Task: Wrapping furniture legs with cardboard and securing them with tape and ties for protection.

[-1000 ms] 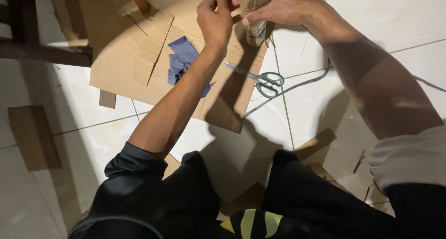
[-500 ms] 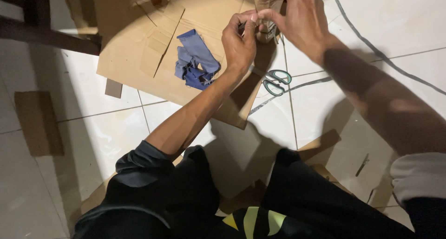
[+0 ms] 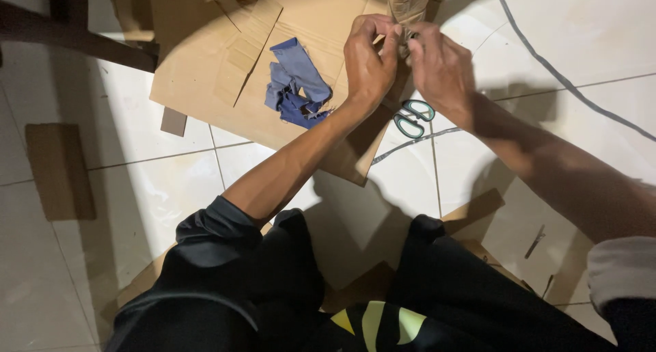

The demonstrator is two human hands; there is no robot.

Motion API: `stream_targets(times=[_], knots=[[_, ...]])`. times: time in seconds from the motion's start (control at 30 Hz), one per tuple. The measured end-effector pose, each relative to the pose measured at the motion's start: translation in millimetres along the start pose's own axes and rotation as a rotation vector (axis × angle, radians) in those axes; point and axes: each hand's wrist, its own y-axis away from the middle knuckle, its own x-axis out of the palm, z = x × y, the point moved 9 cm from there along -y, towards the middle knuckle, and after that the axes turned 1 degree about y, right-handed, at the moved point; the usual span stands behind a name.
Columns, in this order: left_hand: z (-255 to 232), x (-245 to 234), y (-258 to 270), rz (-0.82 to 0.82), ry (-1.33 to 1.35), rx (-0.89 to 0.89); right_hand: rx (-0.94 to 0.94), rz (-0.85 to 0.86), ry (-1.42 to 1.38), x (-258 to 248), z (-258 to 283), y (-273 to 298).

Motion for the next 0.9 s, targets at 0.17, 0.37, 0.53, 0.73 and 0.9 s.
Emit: stream_targets(times=[0.17, 0.37, 0.53, 0.73, 0.9], knots=[[-3.5, 2.0, 3.8, 0.043, -0.009, 0.067, 0.008, 0.08, -0.08, -1.2, 12.1, -11.5], [-44.5, -10.3, 2.7, 0.096, 0.034, 0.169, -0.065, -0.066, -0.013, 10.7, 10.6, -8.5], [-60.2, -7.2, 3.4, 0.182, -0.028, 0.231, -0.071, -0.119, -0.059, 2.5, 13.0, -14.4], [-55.0, -0.9, 8.8, 0.259, -0.019, 0.264, -0.166, -0.121, -0.059, 18.1, 3.2, -7.2], [44.3, 13.9, 7.0, 0.106, 0.189, -0.48, 0.029, -0.161, -0.33, 3.5, 5.9, -4.6]])
